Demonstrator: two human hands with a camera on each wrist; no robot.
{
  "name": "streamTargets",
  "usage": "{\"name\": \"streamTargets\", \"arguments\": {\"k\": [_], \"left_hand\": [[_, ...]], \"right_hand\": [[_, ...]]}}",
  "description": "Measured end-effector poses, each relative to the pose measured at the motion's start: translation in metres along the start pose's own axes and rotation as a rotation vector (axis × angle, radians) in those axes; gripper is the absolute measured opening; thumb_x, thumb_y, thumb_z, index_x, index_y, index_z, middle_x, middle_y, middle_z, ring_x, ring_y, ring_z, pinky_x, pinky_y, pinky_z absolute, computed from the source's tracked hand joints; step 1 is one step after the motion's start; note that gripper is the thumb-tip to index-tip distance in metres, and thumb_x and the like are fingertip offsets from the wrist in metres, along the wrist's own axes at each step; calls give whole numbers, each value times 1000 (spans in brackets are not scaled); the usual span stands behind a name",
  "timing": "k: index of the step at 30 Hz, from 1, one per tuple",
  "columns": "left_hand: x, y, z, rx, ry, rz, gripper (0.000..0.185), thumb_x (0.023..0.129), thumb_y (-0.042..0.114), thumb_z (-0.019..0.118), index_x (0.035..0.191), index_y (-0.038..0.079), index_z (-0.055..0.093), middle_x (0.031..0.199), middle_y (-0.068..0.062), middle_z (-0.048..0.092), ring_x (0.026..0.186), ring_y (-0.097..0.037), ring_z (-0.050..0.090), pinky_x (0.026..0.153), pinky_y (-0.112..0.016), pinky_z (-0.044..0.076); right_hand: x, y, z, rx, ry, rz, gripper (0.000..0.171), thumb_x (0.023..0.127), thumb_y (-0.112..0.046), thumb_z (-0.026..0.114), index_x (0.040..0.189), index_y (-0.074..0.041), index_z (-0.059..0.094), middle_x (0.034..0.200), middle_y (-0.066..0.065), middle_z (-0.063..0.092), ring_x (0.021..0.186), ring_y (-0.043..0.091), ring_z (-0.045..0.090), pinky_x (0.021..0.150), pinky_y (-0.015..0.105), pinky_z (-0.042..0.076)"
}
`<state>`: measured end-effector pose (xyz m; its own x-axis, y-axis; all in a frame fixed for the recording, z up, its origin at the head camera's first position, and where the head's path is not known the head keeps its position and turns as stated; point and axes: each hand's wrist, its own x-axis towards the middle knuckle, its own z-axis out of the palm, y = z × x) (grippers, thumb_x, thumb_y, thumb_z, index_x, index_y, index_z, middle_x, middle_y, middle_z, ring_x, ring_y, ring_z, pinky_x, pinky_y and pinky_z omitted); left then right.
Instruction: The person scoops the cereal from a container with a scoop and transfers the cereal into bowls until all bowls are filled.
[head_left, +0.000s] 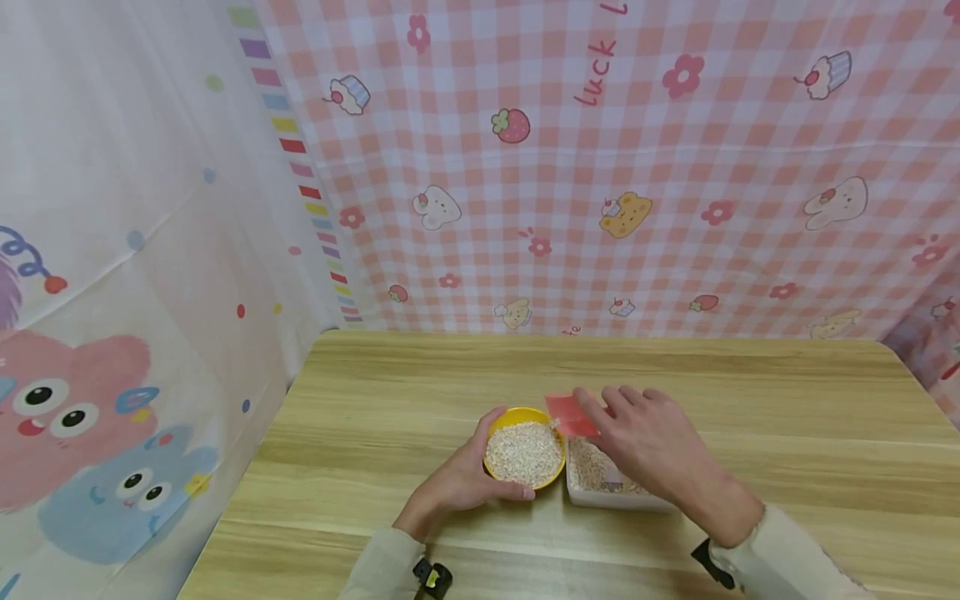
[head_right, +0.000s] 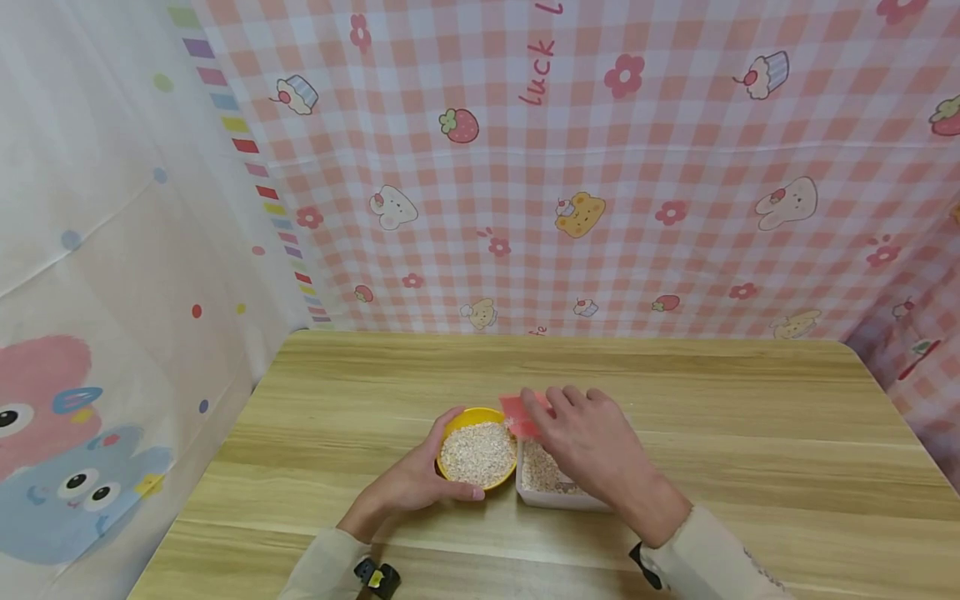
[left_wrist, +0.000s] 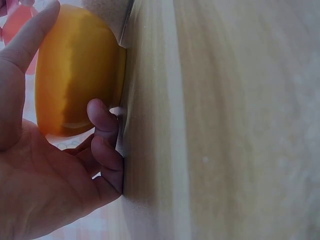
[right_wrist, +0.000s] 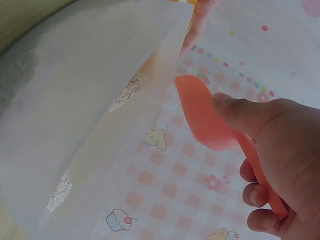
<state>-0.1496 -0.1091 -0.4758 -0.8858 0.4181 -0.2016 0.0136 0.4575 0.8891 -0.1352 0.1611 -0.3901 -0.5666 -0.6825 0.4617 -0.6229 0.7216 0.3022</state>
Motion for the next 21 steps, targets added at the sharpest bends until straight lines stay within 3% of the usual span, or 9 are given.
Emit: {"name": "streamTargets", "arguments": {"k": [11, 15, 21], "left_hand": [[0, 0, 0, 33, 7, 0, 117, 71, 36, 90, 159, 24, 12, 151, -18, 40, 136, -33, 41, 112, -58, 31], [1, -1, 0, 23, 5, 8, 118, 71, 35, 90, 158, 23, 12, 151, -18, 40, 135, -32, 42, 112, -57, 31], [0, -1, 0, 14, 3, 9, 119, 70, 36, 91, 158, 24, 12, 150, -18, 41, 135, -32, 41, 112, -57, 31]], "right_hand": [[-2, 2, 2, 33, 26, 27, 58, 73, -35, 88, 119, -9, 63, 71, 1, 51, 57, 15, 48, 47, 24, 39], [-5, 6, 0, 135, 28, 98, 60, 71, -36, 89, 120, -10, 65, 71, -1, 50, 55, 11, 41, 48, 22, 33], [-17, 15, -7, 243, -25, 229, 60, 74, -36, 86, 124, -13, 65, 74, -2, 54, 55, 8, 42, 47, 23, 33]]}}
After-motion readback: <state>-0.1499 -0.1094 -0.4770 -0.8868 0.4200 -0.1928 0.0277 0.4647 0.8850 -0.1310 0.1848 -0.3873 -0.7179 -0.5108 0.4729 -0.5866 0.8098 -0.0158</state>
